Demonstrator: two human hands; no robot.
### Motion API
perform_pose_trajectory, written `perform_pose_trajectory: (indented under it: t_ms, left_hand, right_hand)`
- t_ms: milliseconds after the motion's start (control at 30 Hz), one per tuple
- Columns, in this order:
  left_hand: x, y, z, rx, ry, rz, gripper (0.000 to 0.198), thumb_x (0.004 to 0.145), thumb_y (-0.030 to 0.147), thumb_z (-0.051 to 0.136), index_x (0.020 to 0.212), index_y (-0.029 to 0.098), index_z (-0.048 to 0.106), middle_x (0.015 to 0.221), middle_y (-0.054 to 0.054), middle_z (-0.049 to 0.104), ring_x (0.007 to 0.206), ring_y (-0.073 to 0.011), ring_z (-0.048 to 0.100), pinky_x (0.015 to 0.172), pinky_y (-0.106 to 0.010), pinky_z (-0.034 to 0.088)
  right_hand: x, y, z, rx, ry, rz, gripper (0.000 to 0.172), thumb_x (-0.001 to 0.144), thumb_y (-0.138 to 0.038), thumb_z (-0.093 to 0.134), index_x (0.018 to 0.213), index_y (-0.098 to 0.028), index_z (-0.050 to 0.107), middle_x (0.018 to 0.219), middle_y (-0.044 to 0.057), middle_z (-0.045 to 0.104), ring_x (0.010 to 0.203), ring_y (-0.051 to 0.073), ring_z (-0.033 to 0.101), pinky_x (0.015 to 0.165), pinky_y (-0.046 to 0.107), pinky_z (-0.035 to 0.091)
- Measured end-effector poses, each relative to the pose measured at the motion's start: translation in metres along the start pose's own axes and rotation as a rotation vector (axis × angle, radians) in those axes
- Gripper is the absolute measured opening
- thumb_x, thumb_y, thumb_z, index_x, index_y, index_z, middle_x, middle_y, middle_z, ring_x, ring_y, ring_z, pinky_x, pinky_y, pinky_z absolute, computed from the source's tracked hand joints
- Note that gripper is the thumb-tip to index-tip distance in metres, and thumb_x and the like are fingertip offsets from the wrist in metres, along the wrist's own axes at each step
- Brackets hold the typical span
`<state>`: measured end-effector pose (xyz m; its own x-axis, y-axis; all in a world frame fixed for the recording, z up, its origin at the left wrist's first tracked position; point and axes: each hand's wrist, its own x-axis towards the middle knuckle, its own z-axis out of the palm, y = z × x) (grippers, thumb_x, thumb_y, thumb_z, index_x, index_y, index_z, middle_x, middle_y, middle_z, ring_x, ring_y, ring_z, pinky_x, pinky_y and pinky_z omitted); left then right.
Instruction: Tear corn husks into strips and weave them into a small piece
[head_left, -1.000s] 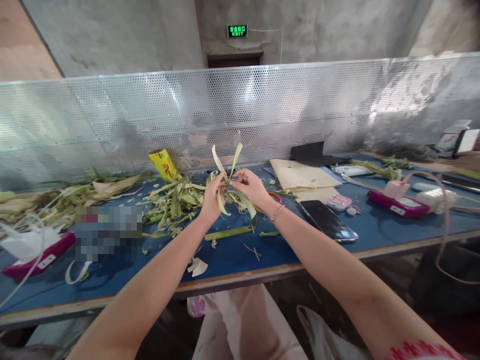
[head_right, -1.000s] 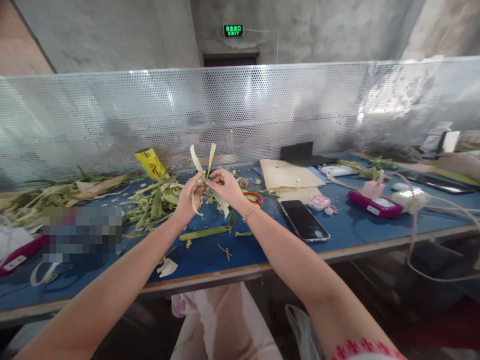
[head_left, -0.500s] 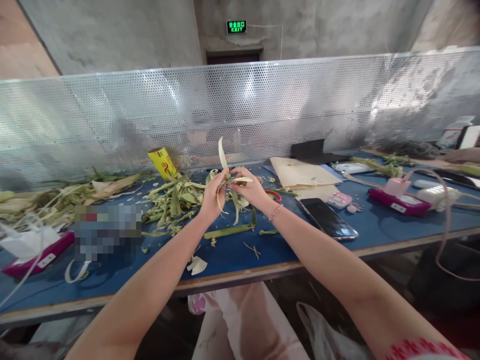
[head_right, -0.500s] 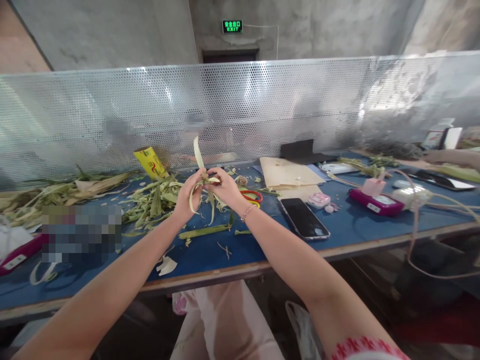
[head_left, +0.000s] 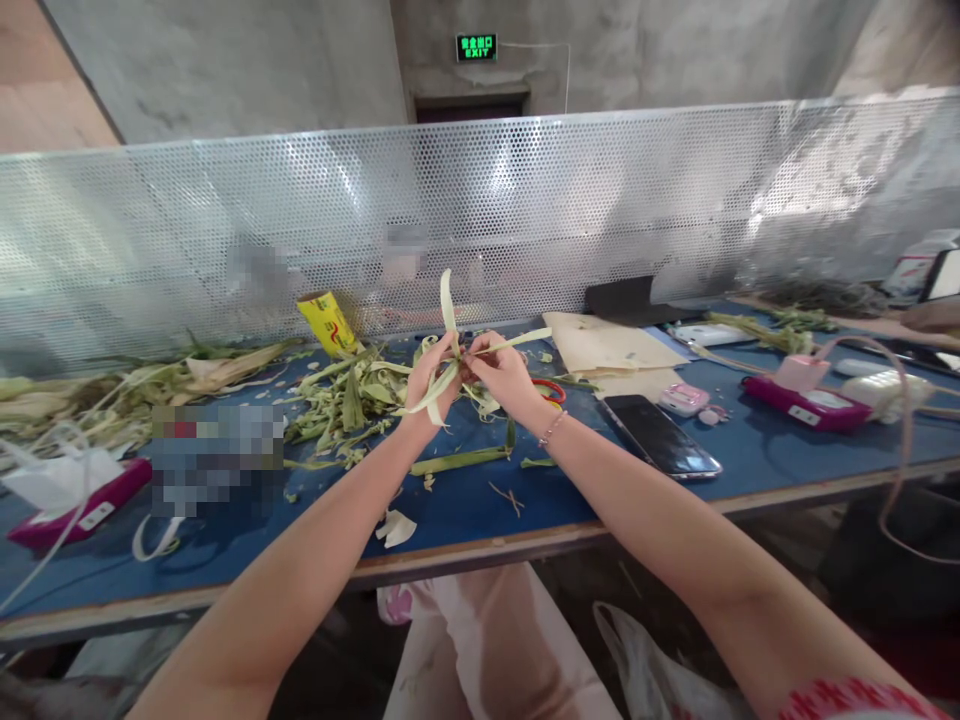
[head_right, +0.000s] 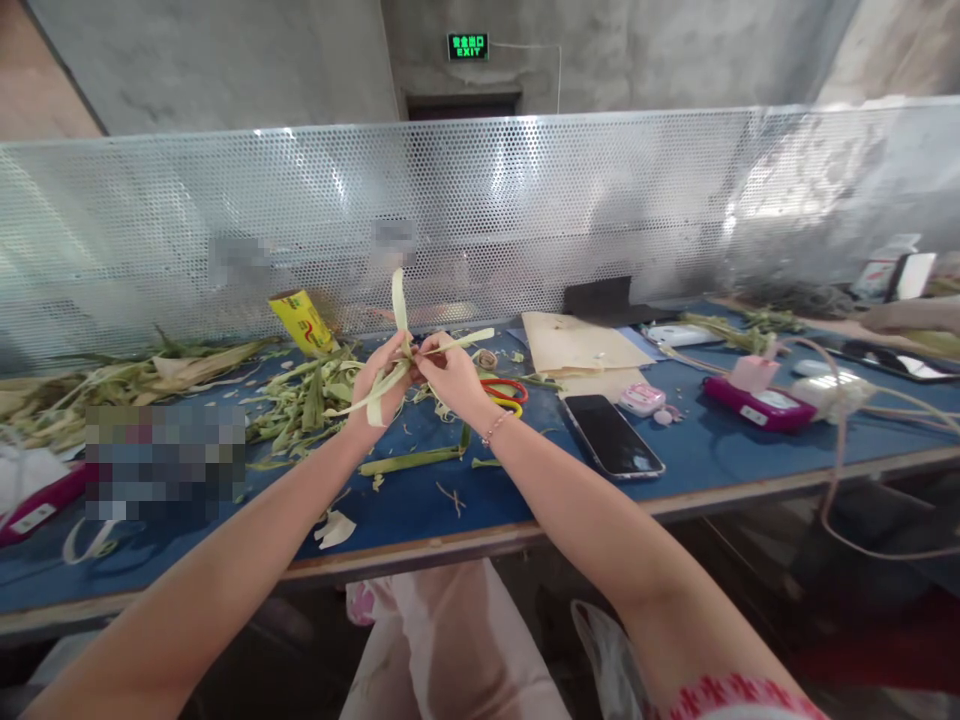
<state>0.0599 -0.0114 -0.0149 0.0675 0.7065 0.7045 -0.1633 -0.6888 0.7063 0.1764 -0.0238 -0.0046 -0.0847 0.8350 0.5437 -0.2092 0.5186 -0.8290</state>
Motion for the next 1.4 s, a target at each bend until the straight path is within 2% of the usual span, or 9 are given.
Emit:
perform_pose_trajectory:
  t_ms: [233, 333, 433, 533, 667, 867, 1067, 1200, 1400]
  left_hand:
    - [-0.003, 0.009, -0.002, -0.100, 0.001, -0.084, 0.037, 0.059, 0.018, 0.067, 0.095, 0.021, 0.058, 0.097, -0.005, 0.065, 0.090, -0.0179, 0.061, 0.083, -0.036, 0.047]
    - [-0.002, 0.013, -0.002, -0.258, 0.063, -0.230, 0.026, 0.061, 0.018, 0.059, 0.087, 0.020, 0.058, 0.089, -0.003, 0.066, 0.086, -0.0156, 0.061, 0.082, -0.034, 0.047]
    - [0.000, 0.018, 0.000, -0.364, 0.120, -0.295, 0.016, 0.061, 0.018, 0.058, 0.077, 0.018, 0.057, 0.082, -0.003, 0.065, 0.082, -0.0137, 0.061, 0.081, -0.032, 0.046]
    - [0.002, 0.019, 0.000, -0.385, 0.223, -0.313, 0.011, 0.062, 0.021, 0.062, 0.068, 0.017, 0.054, 0.071, 0.000, 0.062, 0.069, -0.0100, 0.058, 0.070, -0.026, 0.046]
    - [0.004, 0.017, 0.000, -0.345, 0.329, -0.345, 0.020, 0.062, 0.027, 0.068, 0.065, 0.016, 0.051, 0.058, 0.004, 0.053, 0.047, -0.0035, 0.042, 0.049, -0.019, 0.035]
    - [0.001, 0.021, 0.004, -0.364, 0.302, -0.309, 0.018, 0.065, 0.024, 0.065, 0.066, 0.017, 0.049, 0.058, 0.005, 0.047, 0.048, -0.0048, 0.043, 0.048, -0.020, 0.034]
    - [0.003, 0.020, 0.003, -0.228, 0.303, -0.276, 0.013, 0.070, 0.019, 0.058, 0.067, 0.018, 0.046, 0.064, 0.003, 0.051, 0.051, -0.0053, 0.046, 0.054, -0.021, 0.039]
    - [0.003, 0.016, 0.002, -0.136, 0.296, -0.252, 0.010, 0.074, 0.021, 0.054, 0.071, 0.019, 0.044, 0.068, 0.003, 0.053, 0.054, -0.0063, 0.049, 0.059, -0.023, 0.044]
    - [0.002, 0.011, -0.002, -0.003, 0.277, -0.133, 0.017, 0.073, 0.030, 0.057, 0.080, 0.020, 0.044, 0.070, 0.002, 0.055, 0.061, -0.0088, 0.054, 0.067, -0.026, 0.046]
  right_hand:
    - [0.002, 0.000, -0.001, 0.262, 0.132, 0.111, 0.018, 0.059, -0.023, 0.060, 0.069, -0.020, 0.044, 0.063, -0.006, 0.051, 0.056, 0.008, 0.051, 0.059, 0.026, 0.046]
    - [0.002, 0.001, -0.002, 0.297, 0.109, 0.139, 0.017, 0.059, -0.022, 0.060, 0.068, -0.020, 0.045, 0.063, -0.005, 0.051, 0.057, 0.009, 0.051, 0.059, 0.026, 0.045]
    - [0.002, 0.002, -0.002, 0.295, 0.061, 0.098, 0.014, 0.061, -0.021, 0.058, 0.066, -0.020, 0.045, 0.064, -0.004, 0.050, 0.057, 0.008, 0.050, 0.059, 0.025, 0.043]
    - [0.003, 0.005, -0.002, 0.249, 0.084, 0.041, 0.011, 0.061, -0.018, 0.056, 0.066, -0.019, 0.046, 0.067, -0.004, 0.052, 0.056, 0.007, 0.047, 0.058, 0.024, 0.041]
    - [0.004, 0.007, -0.002, 0.129, 0.158, 0.024, 0.008, 0.065, -0.019, 0.053, 0.069, -0.019, 0.046, 0.069, -0.003, 0.051, 0.056, 0.007, 0.045, 0.058, 0.023, 0.038]
    - [0.003, 0.002, -0.003, -0.103, 0.109, 0.053, 0.008, 0.066, -0.023, 0.055, 0.072, -0.019, 0.050, 0.066, -0.002, 0.051, 0.059, 0.010, 0.048, 0.057, 0.024, 0.037]
    - [-0.002, 0.007, 0.000, -0.112, 0.065, 0.046, 0.013, 0.063, -0.025, 0.056, 0.074, -0.019, 0.052, 0.067, -0.003, 0.053, 0.059, 0.010, 0.046, 0.055, 0.023, 0.037]
    - [-0.005, 0.008, 0.001, -0.045, 0.076, 0.042, 0.014, 0.062, -0.024, 0.057, 0.071, -0.020, 0.047, 0.062, -0.005, 0.049, 0.054, 0.008, 0.042, 0.051, 0.021, 0.034]
    - [-0.005, 0.000, 0.003, -0.043, 0.017, 0.026, 0.010, 0.063, -0.025, 0.059, 0.068, -0.019, 0.054, 0.065, -0.003, 0.051, 0.060, 0.009, 0.045, 0.058, 0.022, 0.037]
